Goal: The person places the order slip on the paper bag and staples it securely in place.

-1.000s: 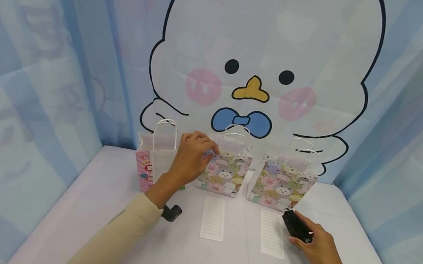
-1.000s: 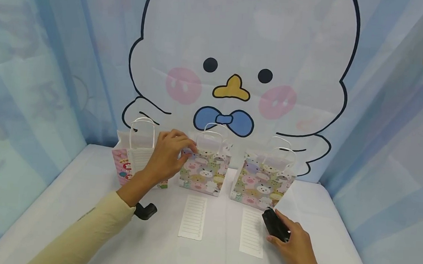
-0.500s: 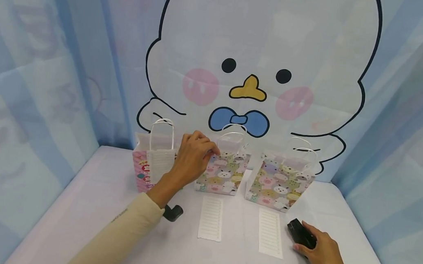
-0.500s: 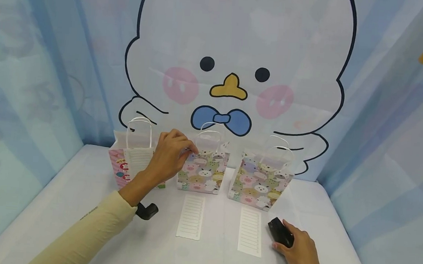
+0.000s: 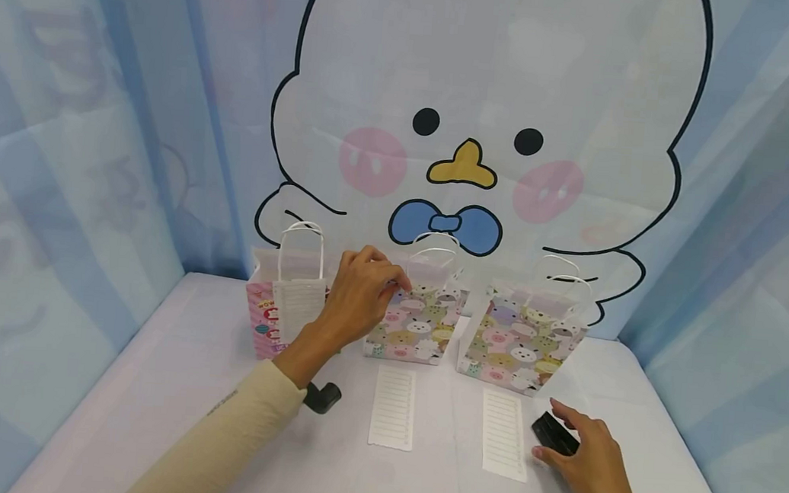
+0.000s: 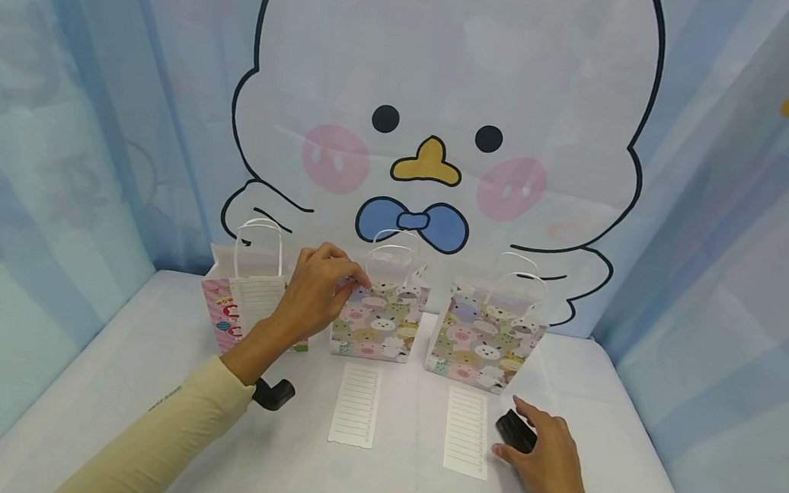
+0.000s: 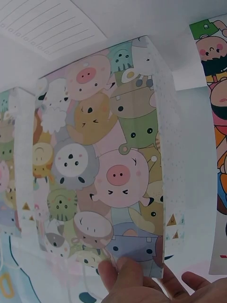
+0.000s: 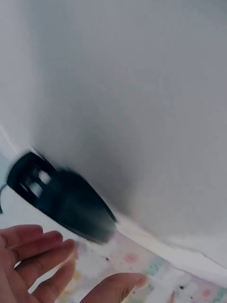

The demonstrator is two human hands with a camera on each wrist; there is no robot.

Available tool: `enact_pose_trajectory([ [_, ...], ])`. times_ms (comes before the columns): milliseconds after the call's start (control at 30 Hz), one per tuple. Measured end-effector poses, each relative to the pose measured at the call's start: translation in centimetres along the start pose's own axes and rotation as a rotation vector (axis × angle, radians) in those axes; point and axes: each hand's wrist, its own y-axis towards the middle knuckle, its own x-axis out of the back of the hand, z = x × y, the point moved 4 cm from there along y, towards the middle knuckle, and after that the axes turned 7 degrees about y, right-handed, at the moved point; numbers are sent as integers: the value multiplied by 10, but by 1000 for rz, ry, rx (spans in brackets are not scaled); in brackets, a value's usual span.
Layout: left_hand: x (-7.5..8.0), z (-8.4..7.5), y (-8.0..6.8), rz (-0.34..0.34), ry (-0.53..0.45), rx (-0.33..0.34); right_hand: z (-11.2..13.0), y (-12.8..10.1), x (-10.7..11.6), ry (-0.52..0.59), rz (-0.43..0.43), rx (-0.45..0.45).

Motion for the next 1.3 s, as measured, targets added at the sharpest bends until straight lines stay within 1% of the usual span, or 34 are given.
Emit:
enact_pose_trajectory([
  [67, 0, 0, 0, 0, -1, 1, 14, -1, -1, 21, -37, 54],
  [167, -1, 0, 0, 2, -3, 3, 35, -1, -7, 60, -49, 85],
  [333, -1, 1, 1, 9, -10, 15, 67, 0, -22, 124, -2, 97],
  [500, -1, 2, 0, 16, -10, 41, 97, 2, -43, 195, 16, 159],
  [700, 0, 1, 0, 14, 4, 37, 127, 6, -65, 266, 66, 227],
  [867, -1, 1, 0, 23, 28, 36, 145, 12, -83, 258, 120, 303],
  [1033, -1, 1, -1, 23, 24, 35, 157, 18, -97, 262, 174, 380],
  [1167, -1, 0, 0, 15, 16, 27, 163, 23, -104, 231, 183, 407],
  [1300, -1, -1, -1, 11, 13, 22, 165, 27, -109, 182, 196, 409],
])
